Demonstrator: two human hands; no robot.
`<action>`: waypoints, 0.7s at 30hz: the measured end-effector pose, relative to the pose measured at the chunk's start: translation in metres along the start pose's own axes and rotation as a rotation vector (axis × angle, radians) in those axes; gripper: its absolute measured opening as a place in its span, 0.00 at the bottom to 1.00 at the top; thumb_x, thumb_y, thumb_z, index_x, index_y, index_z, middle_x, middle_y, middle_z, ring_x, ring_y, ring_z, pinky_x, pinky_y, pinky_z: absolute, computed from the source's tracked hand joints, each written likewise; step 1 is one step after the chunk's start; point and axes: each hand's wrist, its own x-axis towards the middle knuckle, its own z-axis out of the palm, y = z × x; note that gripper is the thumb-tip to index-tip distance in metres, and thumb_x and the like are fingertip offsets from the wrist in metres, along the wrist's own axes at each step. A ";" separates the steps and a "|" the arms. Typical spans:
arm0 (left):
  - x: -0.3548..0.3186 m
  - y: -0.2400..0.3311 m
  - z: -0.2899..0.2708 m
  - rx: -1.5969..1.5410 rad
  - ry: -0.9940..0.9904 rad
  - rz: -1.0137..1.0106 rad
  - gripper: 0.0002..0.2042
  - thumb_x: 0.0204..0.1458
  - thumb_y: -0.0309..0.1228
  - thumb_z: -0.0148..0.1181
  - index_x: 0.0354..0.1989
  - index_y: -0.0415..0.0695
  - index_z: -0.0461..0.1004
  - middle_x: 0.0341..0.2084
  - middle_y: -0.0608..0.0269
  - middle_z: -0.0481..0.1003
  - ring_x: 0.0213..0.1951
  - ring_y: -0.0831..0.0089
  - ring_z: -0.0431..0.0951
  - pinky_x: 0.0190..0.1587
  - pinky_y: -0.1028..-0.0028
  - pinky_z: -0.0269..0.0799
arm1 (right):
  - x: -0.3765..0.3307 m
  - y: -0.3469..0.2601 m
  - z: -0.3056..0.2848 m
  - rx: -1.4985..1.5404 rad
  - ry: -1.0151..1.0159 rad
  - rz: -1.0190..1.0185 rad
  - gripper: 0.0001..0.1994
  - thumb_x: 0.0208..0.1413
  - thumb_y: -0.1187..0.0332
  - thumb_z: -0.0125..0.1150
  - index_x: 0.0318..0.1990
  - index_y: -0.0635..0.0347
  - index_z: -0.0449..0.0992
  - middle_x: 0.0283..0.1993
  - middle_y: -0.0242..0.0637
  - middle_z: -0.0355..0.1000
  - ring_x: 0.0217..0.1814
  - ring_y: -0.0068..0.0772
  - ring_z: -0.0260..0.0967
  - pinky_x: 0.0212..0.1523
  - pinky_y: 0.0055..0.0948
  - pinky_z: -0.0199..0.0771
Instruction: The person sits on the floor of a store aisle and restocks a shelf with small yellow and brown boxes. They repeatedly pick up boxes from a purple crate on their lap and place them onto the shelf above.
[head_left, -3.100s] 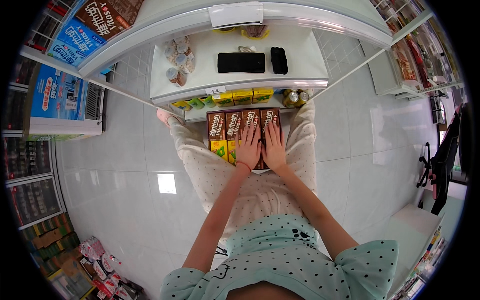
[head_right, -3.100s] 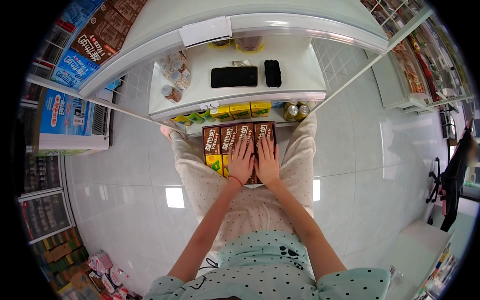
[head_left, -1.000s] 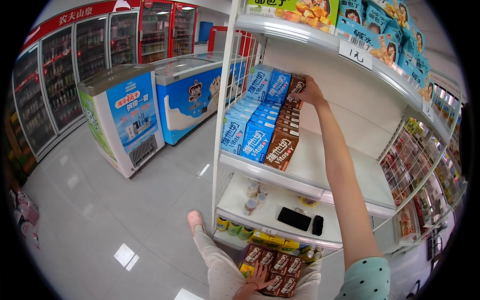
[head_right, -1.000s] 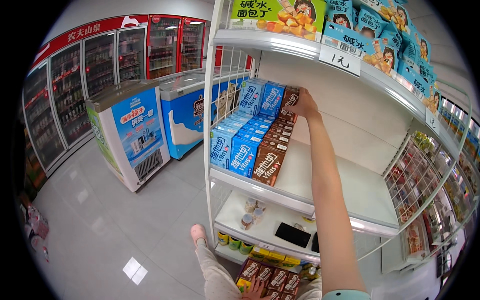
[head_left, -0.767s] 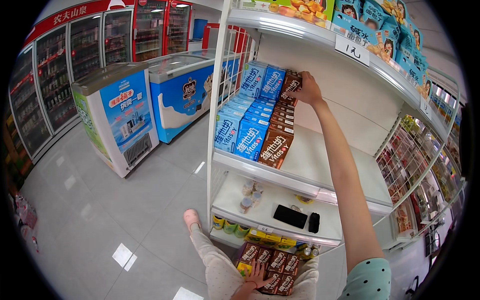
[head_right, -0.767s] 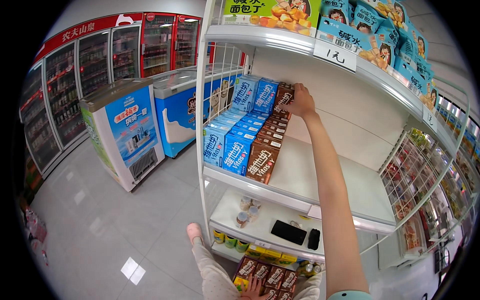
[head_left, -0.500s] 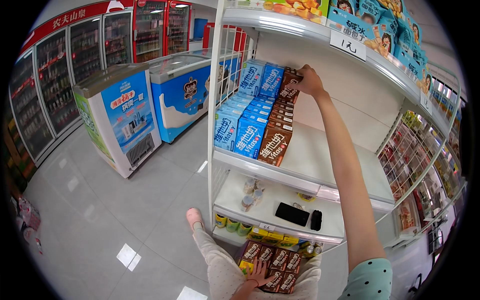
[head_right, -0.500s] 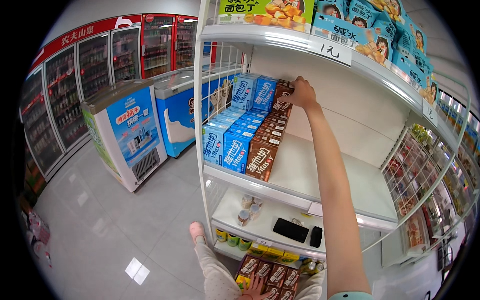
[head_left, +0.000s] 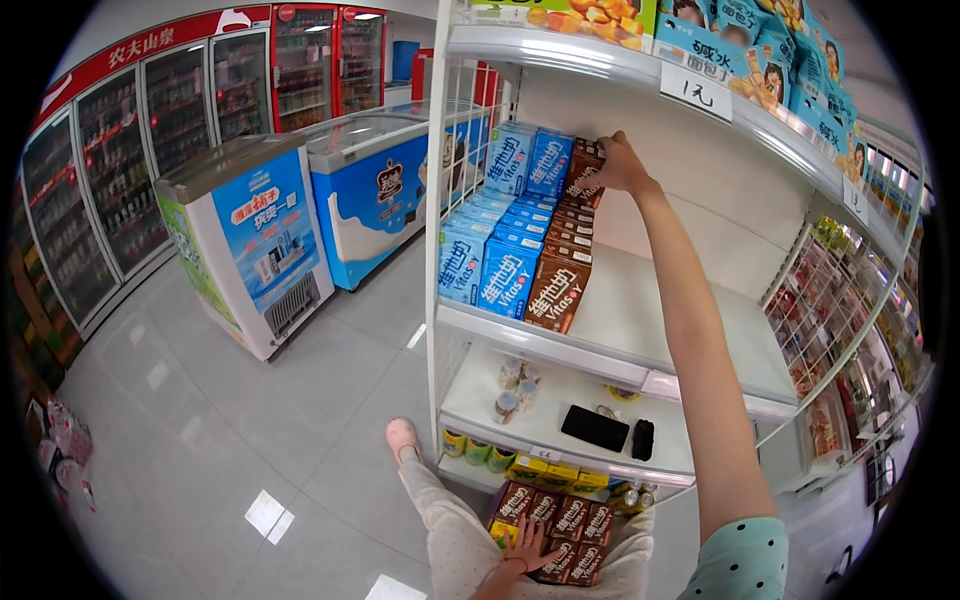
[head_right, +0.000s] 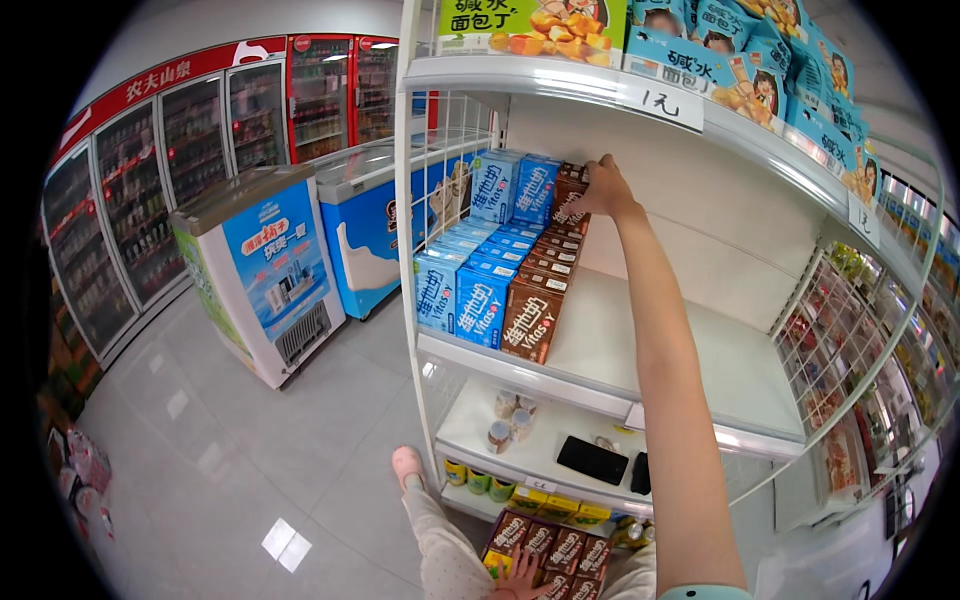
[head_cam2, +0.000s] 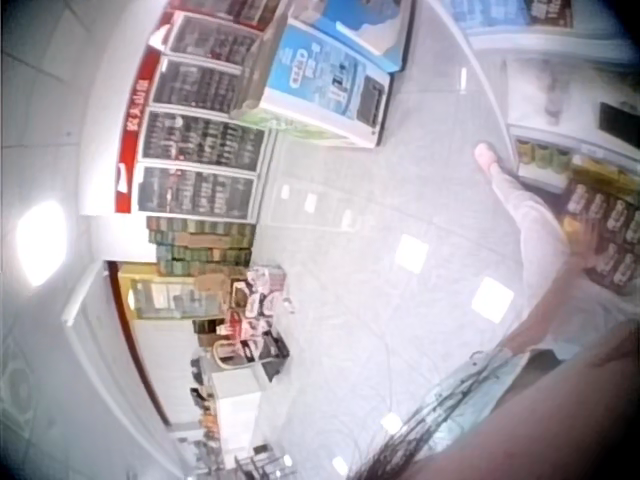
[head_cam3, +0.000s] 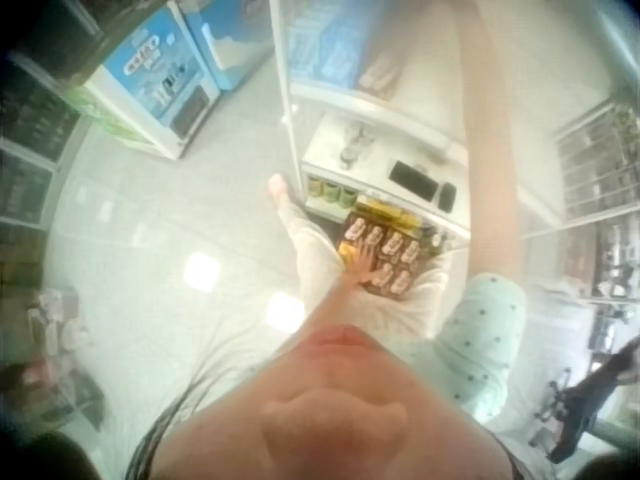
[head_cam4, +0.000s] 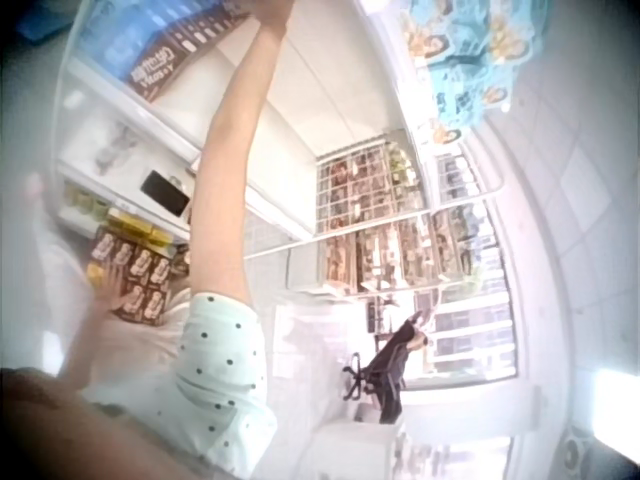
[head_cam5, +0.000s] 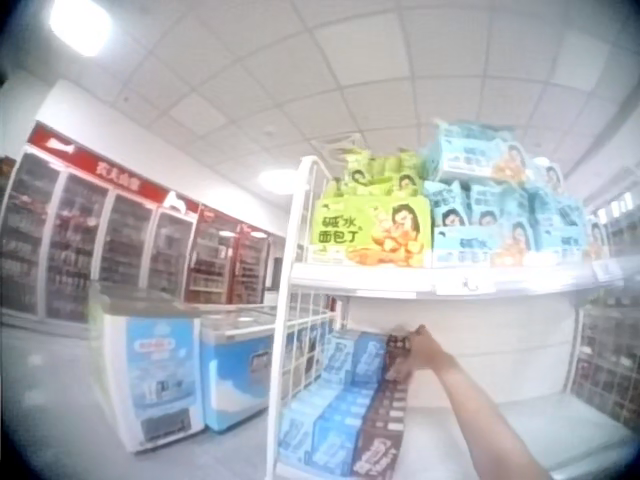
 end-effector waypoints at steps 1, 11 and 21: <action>-0.001 -0.004 0.002 0.017 0.003 -0.001 0.50 0.41 0.75 0.30 0.68 0.53 0.36 0.67 0.64 0.21 0.66 0.66 0.14 0.60 0.42 0.17 | -0.003 0.000 0.002 0.027 0.028 -0.004 0.51 0.18 0.56 0.77 0.55 0.71 0.58 0.53 0.52 0.59 0.54 0.48 0.63 0.52 0.35 0.69; -0.014 -0.006 -0.040 -0.068 -0.202 0.082 0.45 0.44 0.72 0.31 0.68 0.57 0.37 0.67 0.67 0.24 0.67 0.67 0.16 0.63 0.44 0.25 | -0.082 -0.031 0.006 0.092 0.376 -0.222 0.41 0.32 0.68 0.71 0.56 0.67 0.56 0.56 0.49 0.56 0.58 0.51 0.58 0.53 0.39 0.67; -0.034 -0.008 -0.054 -0.091 -0.122 0.053 0.41 0.49 0.66 0.34 0.67 0.53 0.42 0.68 0.66 0.28 0.67 0.66 0.17 0.64 0.46 0.26 | -0.231 -0.047 -0.083 0.236 0.752 -0.540 0.46 0.28 0.68 0.75 0.60 0.60 0.54 0.61 0.48 0.54 0.60 0.47 0.58 0.55 0.39 0.65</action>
